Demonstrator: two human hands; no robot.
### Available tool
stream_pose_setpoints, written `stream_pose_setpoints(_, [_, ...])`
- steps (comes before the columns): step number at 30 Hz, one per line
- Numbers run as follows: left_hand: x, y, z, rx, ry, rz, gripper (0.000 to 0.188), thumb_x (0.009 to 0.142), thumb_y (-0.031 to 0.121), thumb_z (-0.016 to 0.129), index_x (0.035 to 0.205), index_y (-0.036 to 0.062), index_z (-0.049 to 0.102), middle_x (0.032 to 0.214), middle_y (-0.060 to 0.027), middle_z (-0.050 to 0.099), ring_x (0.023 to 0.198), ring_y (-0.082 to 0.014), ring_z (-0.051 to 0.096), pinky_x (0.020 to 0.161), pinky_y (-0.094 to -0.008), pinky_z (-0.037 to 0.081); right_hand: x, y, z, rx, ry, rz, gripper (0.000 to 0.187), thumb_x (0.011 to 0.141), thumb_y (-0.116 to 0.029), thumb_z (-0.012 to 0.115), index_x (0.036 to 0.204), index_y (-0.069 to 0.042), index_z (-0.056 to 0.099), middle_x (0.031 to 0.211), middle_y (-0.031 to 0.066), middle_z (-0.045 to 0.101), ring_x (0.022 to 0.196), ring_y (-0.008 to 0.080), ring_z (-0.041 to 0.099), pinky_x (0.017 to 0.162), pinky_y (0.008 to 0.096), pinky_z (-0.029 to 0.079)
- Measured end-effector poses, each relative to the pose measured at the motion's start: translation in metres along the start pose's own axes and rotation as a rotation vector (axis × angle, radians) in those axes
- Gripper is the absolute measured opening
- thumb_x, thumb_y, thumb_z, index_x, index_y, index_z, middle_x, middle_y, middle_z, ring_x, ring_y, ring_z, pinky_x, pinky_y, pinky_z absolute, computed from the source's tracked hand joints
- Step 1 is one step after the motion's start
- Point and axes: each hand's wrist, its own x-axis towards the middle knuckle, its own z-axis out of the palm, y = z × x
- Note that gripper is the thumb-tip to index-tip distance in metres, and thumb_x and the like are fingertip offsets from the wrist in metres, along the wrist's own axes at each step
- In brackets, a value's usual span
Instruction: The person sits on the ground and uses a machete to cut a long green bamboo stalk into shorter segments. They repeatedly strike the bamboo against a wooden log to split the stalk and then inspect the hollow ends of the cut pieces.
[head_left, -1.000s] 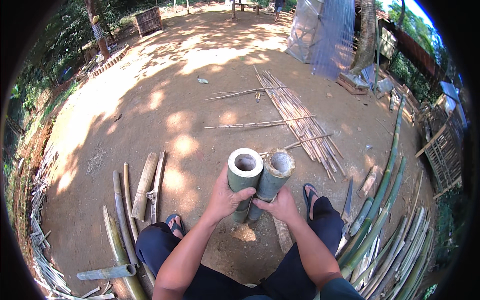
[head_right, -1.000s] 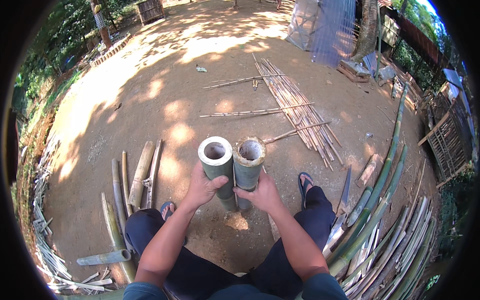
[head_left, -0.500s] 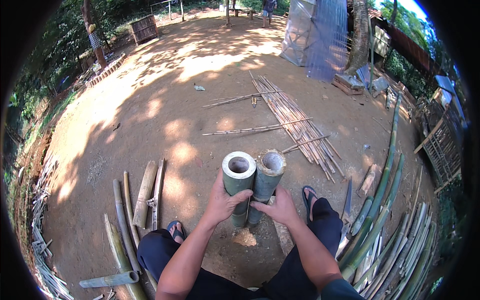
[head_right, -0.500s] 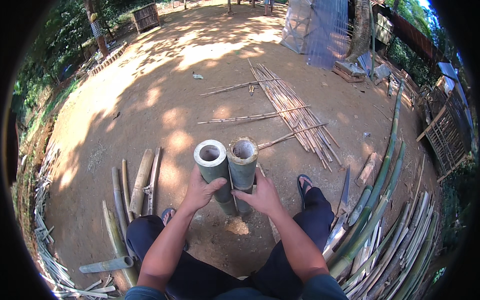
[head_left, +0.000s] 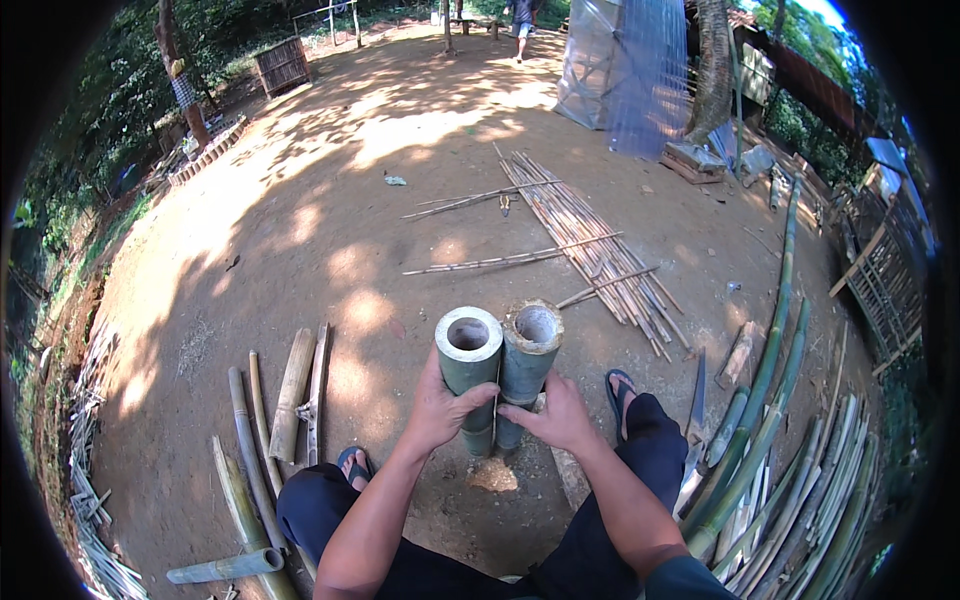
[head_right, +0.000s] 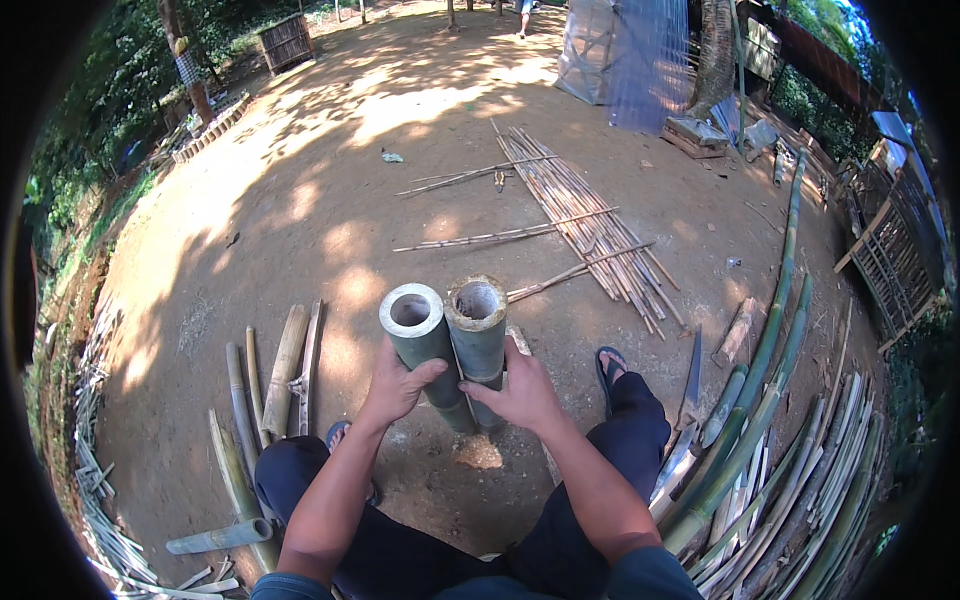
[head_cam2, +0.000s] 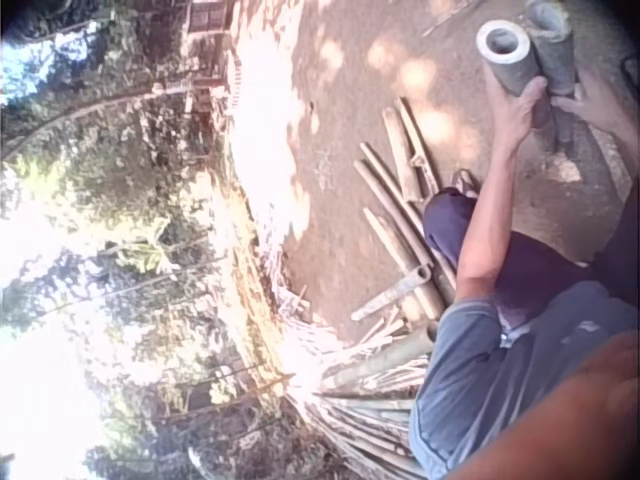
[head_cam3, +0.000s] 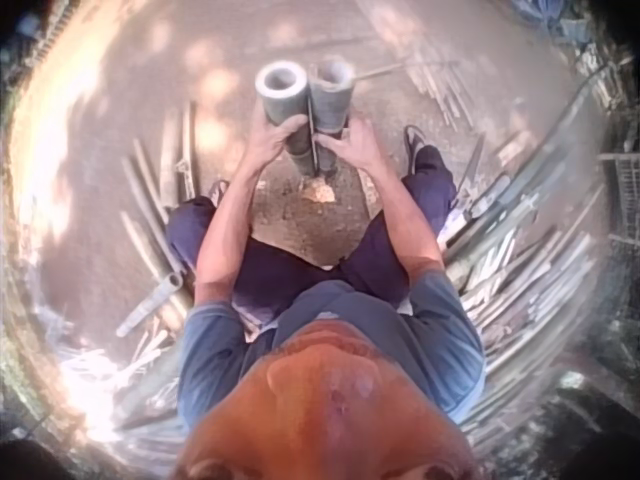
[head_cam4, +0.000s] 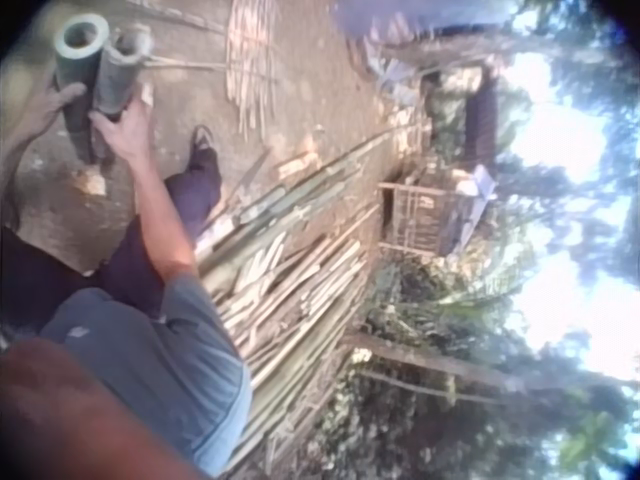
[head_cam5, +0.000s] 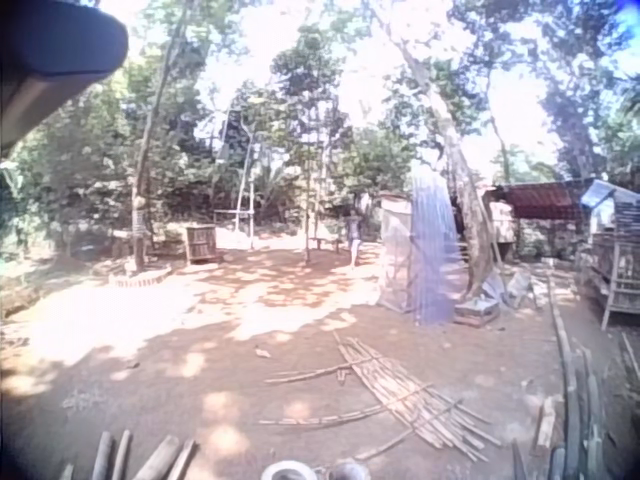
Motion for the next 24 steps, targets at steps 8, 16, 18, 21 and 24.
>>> stream_pose_setpoints(8, [0.0012,-0.0006,-0.0019,0.017,-0.015,-0.019,0.078,0.080,0.019,0.086,0.142,0.0050,0.041,0.133,-0.0090,0.057,0.123,-0.0199,0.055,0.105,-0.0374,0.044,0.0011,0.0012,0.0007,-0.004,-0.010,0.017,0.073,0.074,-0.041,0.084,0.122,0.005,0.053,0.105,0.0262,0.070,0.100,0.0426,0.069,0.088,0.0475,0.055])
stream_pose_setpoints(16, [0.0027,-0.0004,-0.0010,0.029,-0.006,-0.044,0.078,0.079,0.019,0.087,0.141,0.0044,0.042,0.133,-0.0092,0.057,0.123,-0.0208,0.055,0.106,-0.0382,0.044,0.0004,0.0005,-0.0001,-0.004,0.001,0.012,0.073,0.075,-0.041,0.084,0.123,0.005,0.052,0.106,0.0266,0.070,0.101,0.0435,0.069,0.087,0.0484,0.055])
stream_pose_setpoints(18, [0.0029,-0.0005,-0.0013,0.019,-0.013,-0.051,0.078,0.079,0.019,0.087,0.141,0.0045,0.042,0.133,-0.0093,0.057,0.123,-0.0210,0.055,0.106,-0.0383,0.044,0.0000,0.0015,0.0004,-0.006,0.008,0.007,0.072,0.075,-0.041,0.084,0.122,0.005,0.052,0.105,0.0267,0.070,0.100,0.0439,0.069,0.086,0.0487,0.055])
stream_pose_setpoints(21, [0.0032,-0.0007,-0.0018,0.019,-0.021,-0.059,0.079,0.079,0.020,0.087,0.141,0.0045,0.042,0.133,-0.0095,0.057,0.124,-0.0211,0.054,0.106,-0.0384,0.043,0.0001,0.0027,0.0011,-0.009,0.025,-0.007,0.072,0.076,-0.041,0.084,0.121,0.005,0.052,0.104,0.0267,0.070,0.099,0.0445,0.069,0.086,0.0491,0.055])
stream_pose_setpoints(24, [0.0035,-0.0003,-0.0019,0.031,-0.025,-0.062,0.079,0.078,0.020,0.087,0.142,0.0043,0.042,0.134,-0.0099,0.056,0.124,-0.0213,0.054,0.106,-0.0387,0.043,0.0006,0.0021,0.0012,-0.012,0.023,-0.006,0.072,0.076,-0.042,0.084,0.121,0.004,0.052,0.103,0.0267,0.070,0.098,0.0445,0.069,0.085,0.0492,0.056])
